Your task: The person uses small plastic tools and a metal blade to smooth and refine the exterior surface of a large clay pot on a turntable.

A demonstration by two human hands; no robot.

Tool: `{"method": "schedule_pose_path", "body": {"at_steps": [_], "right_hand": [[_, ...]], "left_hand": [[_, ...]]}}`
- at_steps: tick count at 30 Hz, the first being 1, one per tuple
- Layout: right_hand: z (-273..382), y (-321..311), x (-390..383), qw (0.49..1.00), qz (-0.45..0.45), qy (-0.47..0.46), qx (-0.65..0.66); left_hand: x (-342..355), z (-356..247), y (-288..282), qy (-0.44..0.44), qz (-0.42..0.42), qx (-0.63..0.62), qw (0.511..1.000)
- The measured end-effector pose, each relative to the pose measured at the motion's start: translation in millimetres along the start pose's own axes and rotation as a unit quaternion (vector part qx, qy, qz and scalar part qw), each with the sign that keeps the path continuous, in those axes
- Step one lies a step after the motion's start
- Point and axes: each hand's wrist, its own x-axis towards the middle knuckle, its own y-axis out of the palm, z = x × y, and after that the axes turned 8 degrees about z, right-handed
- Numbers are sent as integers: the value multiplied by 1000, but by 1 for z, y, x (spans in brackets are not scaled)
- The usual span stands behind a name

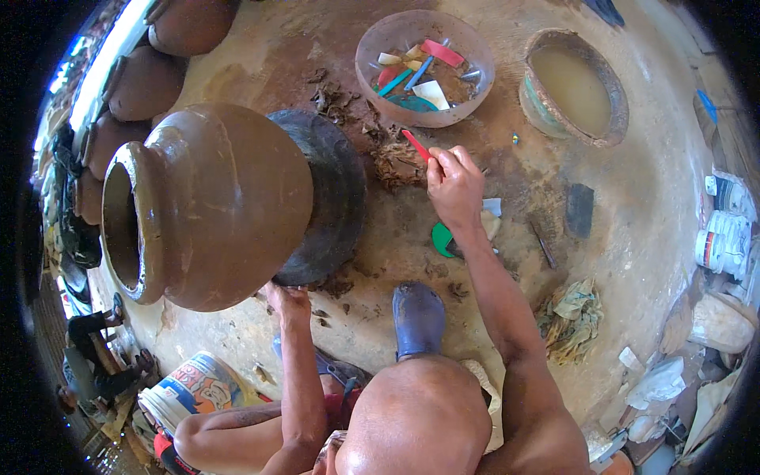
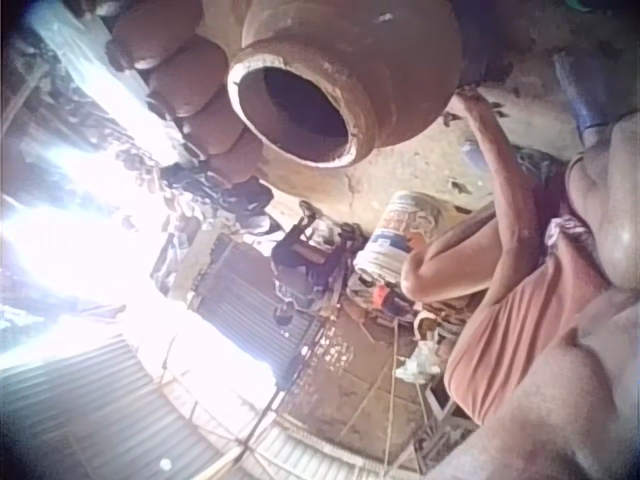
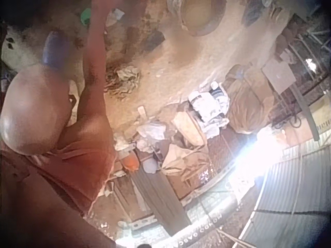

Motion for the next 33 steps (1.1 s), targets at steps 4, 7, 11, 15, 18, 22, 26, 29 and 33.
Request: {"method": "schedule_pose_path", "body": {"at_steps": [4, 7, 11, 15, 18, 22, 26, 29, 33], "right_hand": [[-10, -39, -6, 997, -32, 62, -21], [-59, -68, -24, 978, -47, 192, 66], [-125, -109, -51, 963, -32, 235, -126], [-92, -119, -51, 943, -70, 147, -290], [-77, -119, -59, 942, -72, 74, -319], [-91, -101, -74, 967, 37, 194, -162], [-90, -100, -75, 963, 74, 163, -200], [-79, -106, -76, 964, 72, 168, -195], [-48, -113, -97, 960, 143, 169, -172]], "left_hand": [[3, -3, -13, -3, 13, 6, 1000], [11, 1, -22, -12, 14, 12, 1000], [3, 1, -7, -14, 25, 37, 999], [17, -2, -23, -2, 50, 49, 998], [20, -1, -32, -9, 80, 57, 995], [23, -3, -36, 14, 101, 64, 993], [15, -2, -26, 21, 91, 87, 992], [12, -4, -21, 18, 64, 90, 994], [13, -6, -23, 24, 96, 89, 991]]}}
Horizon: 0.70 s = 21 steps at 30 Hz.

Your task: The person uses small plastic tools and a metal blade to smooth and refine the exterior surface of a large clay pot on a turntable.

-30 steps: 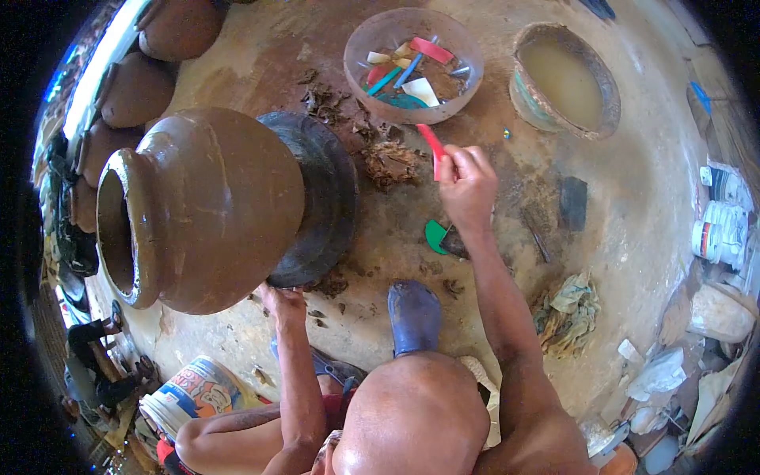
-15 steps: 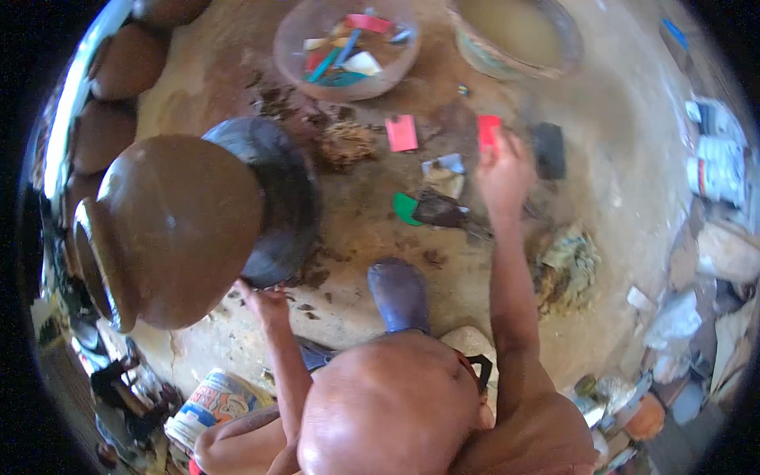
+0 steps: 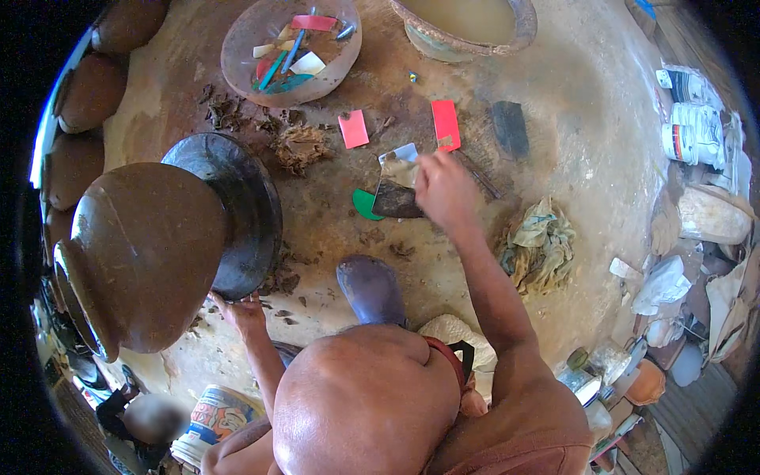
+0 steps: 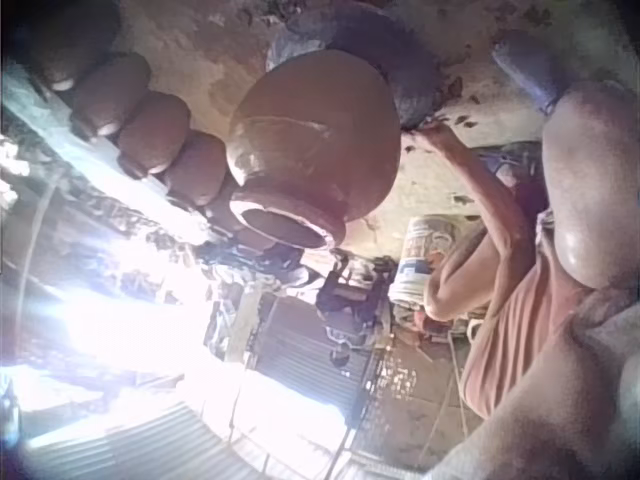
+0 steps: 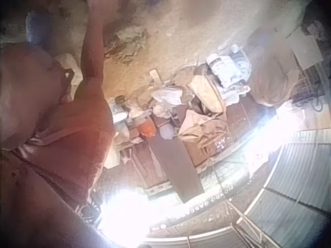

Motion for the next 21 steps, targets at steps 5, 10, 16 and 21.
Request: {"method": "schedule_pose_path", "body": {"at_steps": [5, 10, 16, 21], "right_hand": [[6, 15, -64, 996, 69, -1, -56], [-21, 22, -81, 995, 94, 9, -40], [-45, 5, -76, 992, -17, 79, 96], [-45, -2, -59, 990, -117, 34, -74]], "left_hand": [[-2, 2, 2, 4, -17, 10, 1000], [-2, 2, 12, -4, -46, 17, 999], [1, 2, 6, 22, -14, 14, 1000], [-1, 2, 9, 30, -29, 15, 999]]}}
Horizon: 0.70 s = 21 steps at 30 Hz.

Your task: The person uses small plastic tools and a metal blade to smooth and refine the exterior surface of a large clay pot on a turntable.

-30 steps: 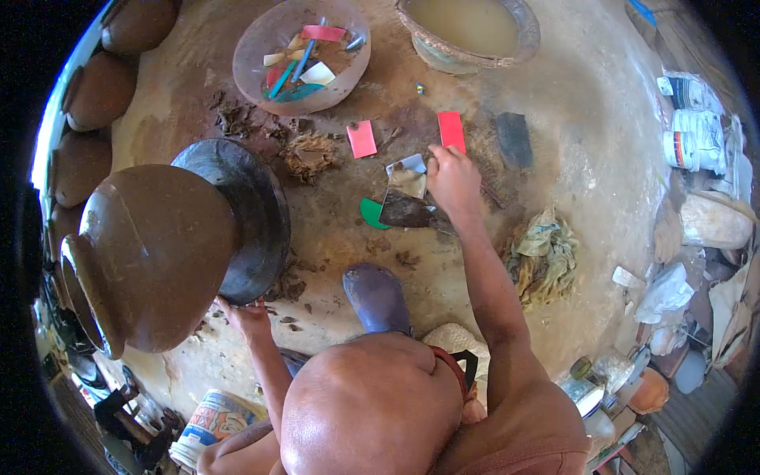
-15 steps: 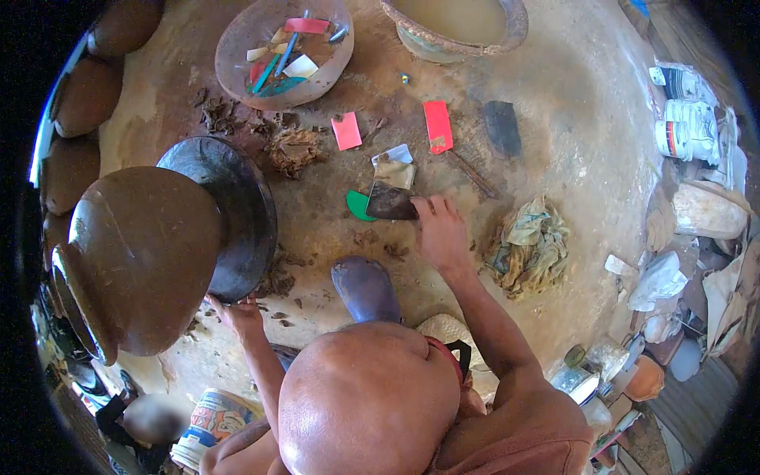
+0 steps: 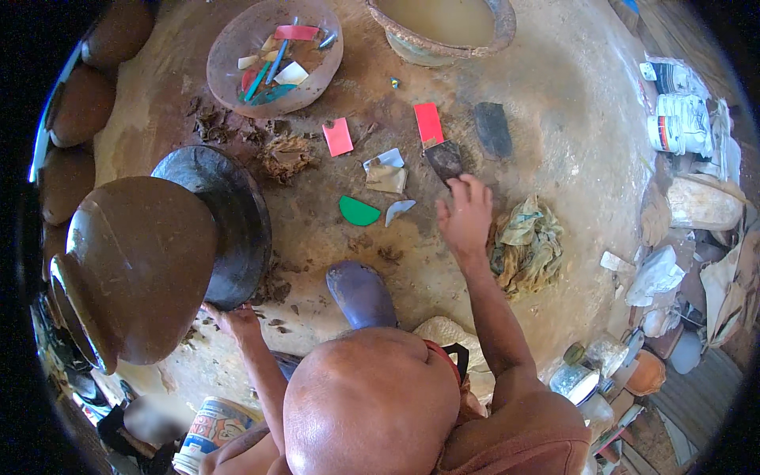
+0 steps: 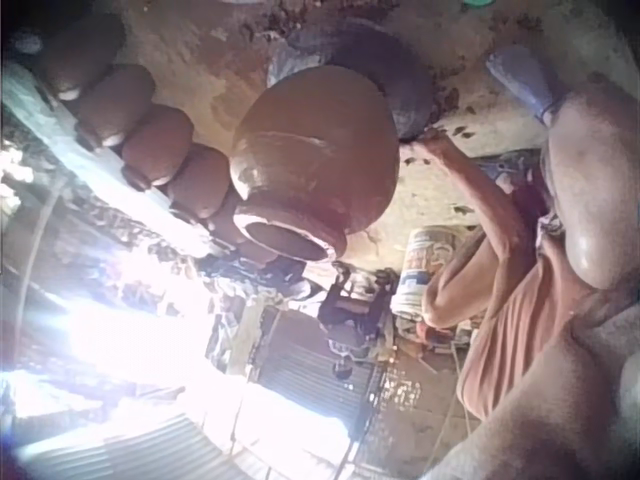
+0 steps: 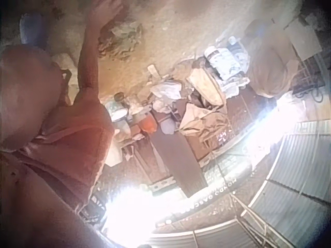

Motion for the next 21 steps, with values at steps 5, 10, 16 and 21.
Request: {"method": "schedule_pose_path", "body": {"at_steps": [5, 10, 16, 21], "right_hand": [[45, 24, -1, 994, 107, -5, 7], [42, 37, 0, 977, 195, 20, 85], [52, 21, -2, 976, 208, -30, 49], [43, 29, -16, 971, 235, -26, 38]], "left_hand": [[7, 6, -8, -19, 1, -12, 1000], [30, 25, -41, -4, 30, -39, 999], [27, 29, -43, 35, -8, 45, 998], [8, 14, -9, 7, -22, -32, 999]]}}
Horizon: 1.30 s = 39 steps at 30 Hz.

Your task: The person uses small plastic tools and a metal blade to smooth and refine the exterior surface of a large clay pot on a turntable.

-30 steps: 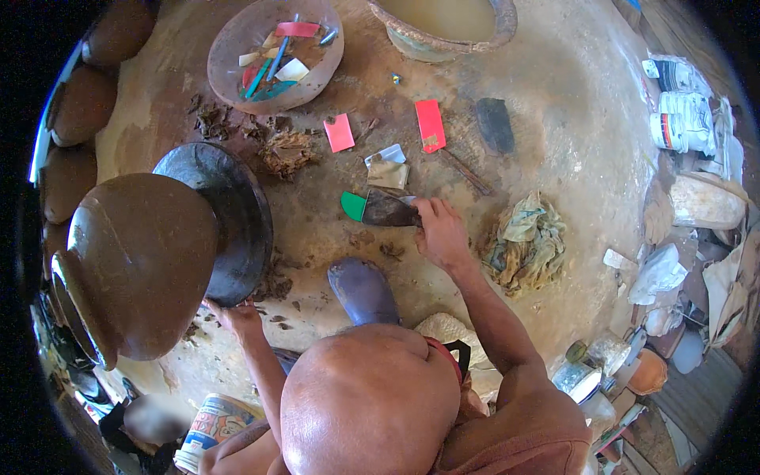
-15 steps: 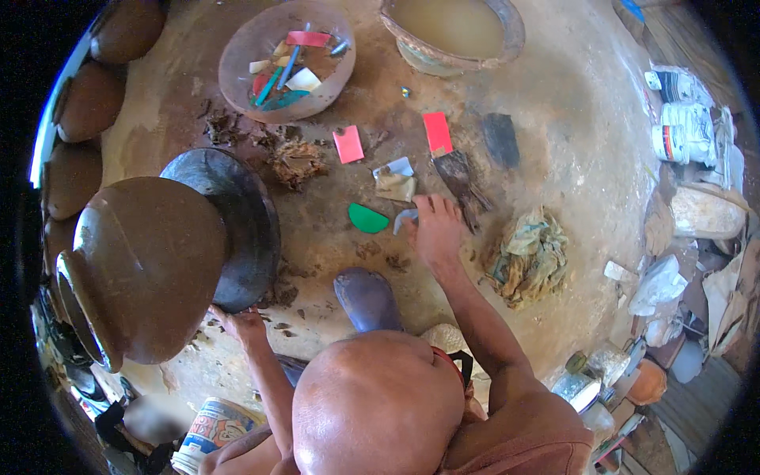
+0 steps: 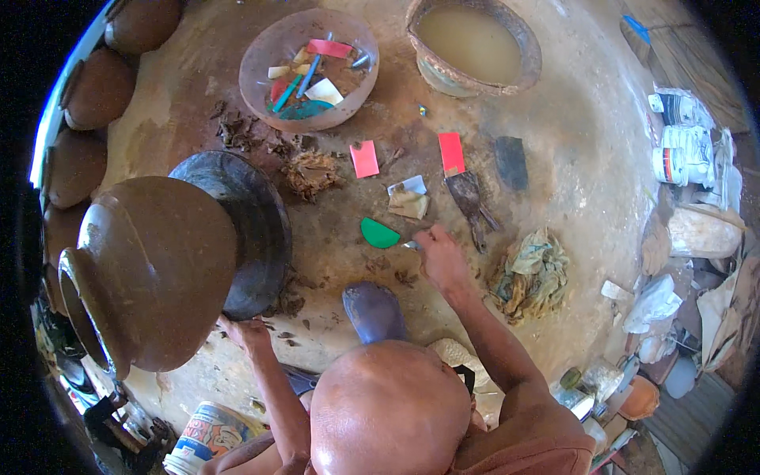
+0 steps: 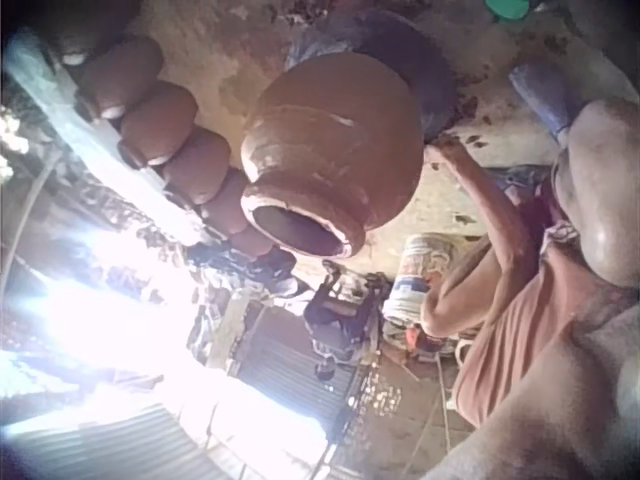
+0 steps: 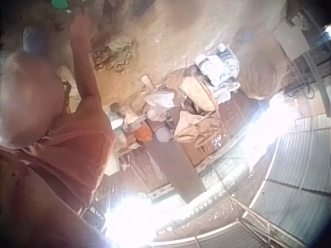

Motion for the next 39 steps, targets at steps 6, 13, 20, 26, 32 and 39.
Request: {"method": "schedule_pose_path", "body": {"at_steps": [6, 13, 20, 26, 32, 39], "right_hand": [[-14, 1, -7, 998, 43, -18, -33], [70, -108, 68, 977, -103, -184, 36], [164, -180, 273, 946, -205, -251, -25], [162, -141, 358, 960, -58, -123, -246], [166, -124, 363, 960, -24, -121, -250], [204, -182, 305, 946, -148, -284, 53]], "left_hand": [[-11, -1, 21, 9, -28, -63, 998], [-14, -4, 12, 71, -5, 15, 997], [-15, -9, 16, -30, -74, -61, 995], [-12, 31, -28, -41, 23, 103, 994], [2, 51, -59, -45, 24, 80, 996], [37, -27, -39, -35, -3, -71, 997]]}}
